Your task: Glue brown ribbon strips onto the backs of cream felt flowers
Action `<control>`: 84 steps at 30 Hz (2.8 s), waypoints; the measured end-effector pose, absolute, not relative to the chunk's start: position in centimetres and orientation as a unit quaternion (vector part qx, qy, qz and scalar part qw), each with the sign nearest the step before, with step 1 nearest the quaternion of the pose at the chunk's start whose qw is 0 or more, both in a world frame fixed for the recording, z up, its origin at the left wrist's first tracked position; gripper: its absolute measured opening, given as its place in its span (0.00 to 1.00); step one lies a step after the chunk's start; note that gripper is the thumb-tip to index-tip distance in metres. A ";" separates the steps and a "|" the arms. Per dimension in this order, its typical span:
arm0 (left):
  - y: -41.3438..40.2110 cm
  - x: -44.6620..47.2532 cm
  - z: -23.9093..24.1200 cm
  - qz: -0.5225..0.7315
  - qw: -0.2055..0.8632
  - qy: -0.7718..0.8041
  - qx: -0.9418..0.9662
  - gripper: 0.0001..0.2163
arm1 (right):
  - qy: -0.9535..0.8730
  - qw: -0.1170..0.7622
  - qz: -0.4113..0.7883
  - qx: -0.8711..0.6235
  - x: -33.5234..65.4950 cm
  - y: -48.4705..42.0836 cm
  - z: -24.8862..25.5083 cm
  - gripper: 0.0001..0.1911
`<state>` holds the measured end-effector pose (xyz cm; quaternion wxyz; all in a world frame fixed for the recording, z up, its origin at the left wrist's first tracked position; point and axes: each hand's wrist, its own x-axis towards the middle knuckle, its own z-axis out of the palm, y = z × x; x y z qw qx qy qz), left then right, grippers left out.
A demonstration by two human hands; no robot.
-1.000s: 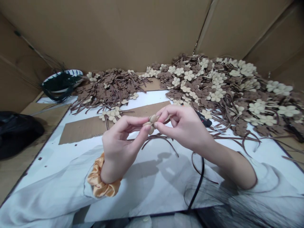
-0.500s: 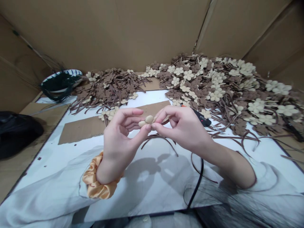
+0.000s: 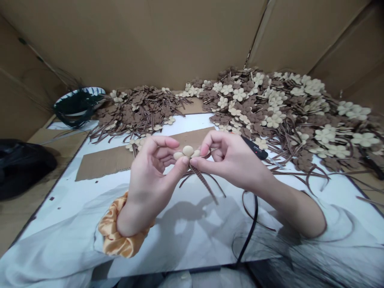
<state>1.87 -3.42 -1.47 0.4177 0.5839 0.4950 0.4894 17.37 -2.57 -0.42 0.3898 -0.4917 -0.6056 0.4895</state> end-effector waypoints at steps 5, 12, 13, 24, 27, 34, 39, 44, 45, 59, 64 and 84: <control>-3.7 1.8 -1.4 0.474 0.406 0.508 0.594 0.11 | -0.606 0.388 0.495 -0.487 17.4 -2.4 -0.5 0.12; -3.4 1.6 -1.3 0.462 0.431 0.494 0.597 0.13 | -0.589 0.385 0.527 -0.477 17.5 -2.3 -0.3 0.11; -3.3 1.6 -1.3 0.457 0.443 0.483 0.602 0.13 | -0.587 0.388 0.525 -0.479 17.5 -2.2 -0.2 0.11; -1.7 0.6 -0.5 0.314 0.455 0.478 0.683 0.11 | -0.572 0.397 0.535 -0.478 17.7 -2.0 -0.1 0.11; -1.6 0.5 -0.4 0.306 0.433 0.496 0.687 0.12 | -0.588 0.398 0.522 -0.473 17.9 -2.0 -0.3 0.12; -1.5 0.7 -0.4 0.327 0.409 0.528 0.669 0.11 | -0.620 0.373 0.500 -0.476 18.4 -1.7 -0.3 0.11; -1.5 0.7 -0.4 0.323 0.415 0.533 0.663 0.11 | -0.613 0.386 0.497 -0.478 18.8 -1.4 -0.2 0.12; -1.6 0.7 -0.3 0.325 0.411 0.540 0.658 0.10 | -0.616 0.404 0.465 -0.491 19.0 -1.5 -0.3 0.14; -1.6 0.8 -0.3 0.327 0.410 0.540 0.658 0.10 | -0.614 0.412 0.460 -0.492 19.0 -1.5 -0.4 0.14; 0.2 0.1 -2.8 0.320 0.413 0.599 0.607 0.04 | -0.643 0.355 0.254 -0.629 23.2 -1.9 -2.1 0.12; 1.4 -0.4 -5.0 0.280 0.387 0.632 0.610 0.05 | -0.606 0.009 0.052 -0.793 25.6 -3.7 -4.0 0.19; 0.1 0.2 -7.2 0.389 0.541 0.529 0.526 0.11 | -0.566 0.057 0.073 -0.819 27.3 -4.3 -6.7 0.15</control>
